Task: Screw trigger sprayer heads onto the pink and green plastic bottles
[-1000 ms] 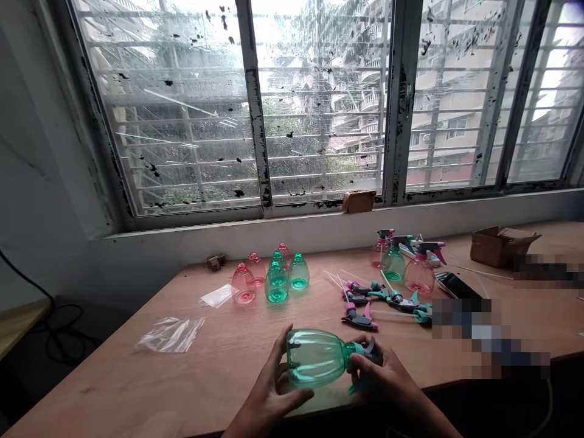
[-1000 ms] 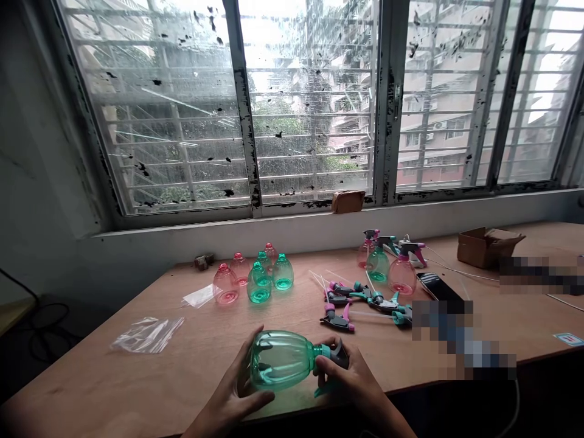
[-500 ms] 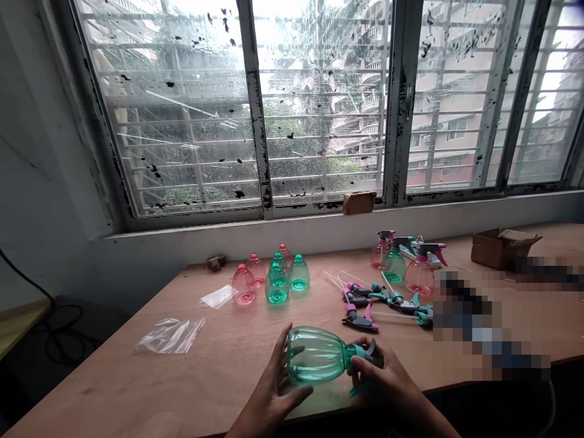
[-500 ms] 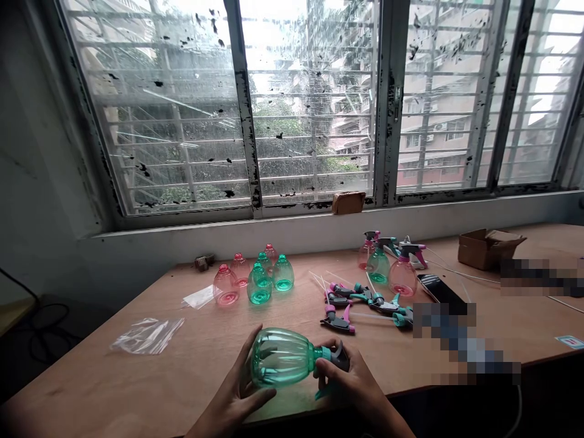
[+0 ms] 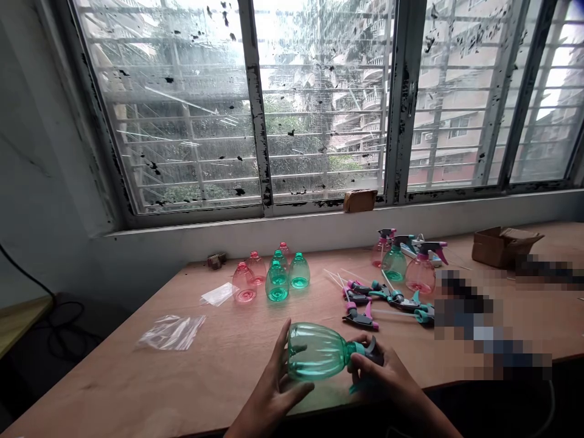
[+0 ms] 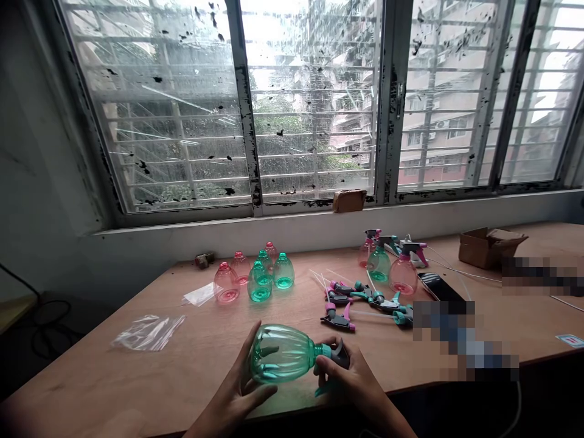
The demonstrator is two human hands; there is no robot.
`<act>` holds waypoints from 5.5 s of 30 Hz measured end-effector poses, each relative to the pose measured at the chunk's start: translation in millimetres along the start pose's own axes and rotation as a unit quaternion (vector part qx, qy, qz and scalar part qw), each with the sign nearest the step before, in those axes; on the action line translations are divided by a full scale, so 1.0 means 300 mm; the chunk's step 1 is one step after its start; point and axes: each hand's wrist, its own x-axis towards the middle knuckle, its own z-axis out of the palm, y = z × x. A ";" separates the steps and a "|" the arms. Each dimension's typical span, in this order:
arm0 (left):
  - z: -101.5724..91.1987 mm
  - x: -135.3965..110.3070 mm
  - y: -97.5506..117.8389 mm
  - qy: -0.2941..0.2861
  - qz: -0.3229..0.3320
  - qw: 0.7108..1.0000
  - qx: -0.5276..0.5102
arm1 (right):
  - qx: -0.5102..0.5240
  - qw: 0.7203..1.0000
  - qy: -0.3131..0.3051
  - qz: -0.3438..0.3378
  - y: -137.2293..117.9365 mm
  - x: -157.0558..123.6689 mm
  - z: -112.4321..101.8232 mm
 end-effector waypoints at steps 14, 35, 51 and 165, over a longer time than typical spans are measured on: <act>-0.011 0.003 -0.012 0.012 0.016 1.000 0.012 | 0.003 1.000 -0.005 0.001 0.003 0.002 0.002; -0.005 0.007 0.003 0.024 0.044 0.999 0.021 | 0.006 1.000 -0.008 0.000 -0.009 -0.007 0.006; -0.007 0.017 -0.018 0.023 0.035 0.999 -0.011 | -0.001 1.000 -0.016 0.006 -0.013 -0.011 0.008; -0.001 0.016 0.004 0.019 0.026 0.998 0.054 | -0.013 1.000 -0.005 -0.007 -0.013 -0.009 0.004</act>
